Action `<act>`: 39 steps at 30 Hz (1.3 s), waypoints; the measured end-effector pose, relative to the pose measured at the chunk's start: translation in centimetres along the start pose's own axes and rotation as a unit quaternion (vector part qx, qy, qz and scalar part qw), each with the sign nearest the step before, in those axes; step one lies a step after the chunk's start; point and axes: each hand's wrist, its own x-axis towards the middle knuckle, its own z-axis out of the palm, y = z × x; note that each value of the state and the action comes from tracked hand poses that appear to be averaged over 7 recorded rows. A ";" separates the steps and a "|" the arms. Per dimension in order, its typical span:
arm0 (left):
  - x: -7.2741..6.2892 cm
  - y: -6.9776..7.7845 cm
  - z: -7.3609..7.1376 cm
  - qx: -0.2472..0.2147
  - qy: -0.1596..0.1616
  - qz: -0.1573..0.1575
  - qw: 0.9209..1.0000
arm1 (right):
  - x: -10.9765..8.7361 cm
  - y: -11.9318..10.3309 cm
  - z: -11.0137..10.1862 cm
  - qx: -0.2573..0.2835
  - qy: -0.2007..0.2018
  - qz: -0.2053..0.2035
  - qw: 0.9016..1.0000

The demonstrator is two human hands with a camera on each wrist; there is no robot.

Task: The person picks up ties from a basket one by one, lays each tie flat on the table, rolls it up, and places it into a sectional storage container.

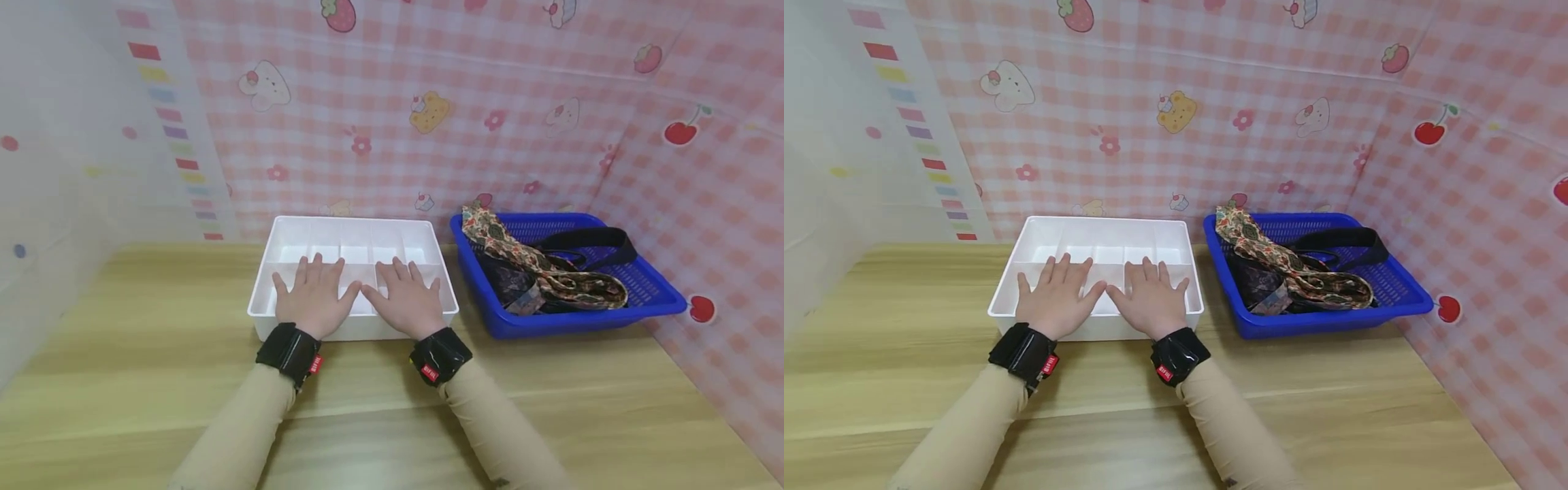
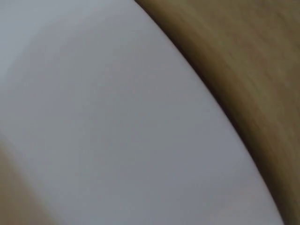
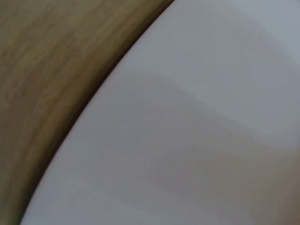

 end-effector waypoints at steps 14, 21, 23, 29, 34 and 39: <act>-0.6 0.2 -0.6 -0.008 -0.005 0.005 1.000 | -0.5 -0.2 -0.3 -0.001 -0.002 0.009 1.000; -0.3 -0.4 -1.3 -0.057 0.038 0.026 0.997 | -0.4 0.3 -0.6 0.040 0.055 -0.026 0.997; -0.6 -0.9 -2.1 -0.092 0.103 0.053 0.989 | -0.9 0.9 -1.6 0.067 0.080 -0.055 0.993; -3.5 -1.7 -3.0 -0.233 0.218 0.168 0.933 | -3.6 5.9 -8.5 0.105 0.119 -0.077 0.984; -6.7 -2.1 -0.4 -0.337 -0.008 0.218 0.916 | -4.6 12.8 -14.6 0.034 0.069 0.006 0.997; -7.3 -3.0 2.5 -0.462 -0.220 0.149 0.846 | -4.0 20.3 -16.4 -0.061 -0.059 0.108 0.991</act>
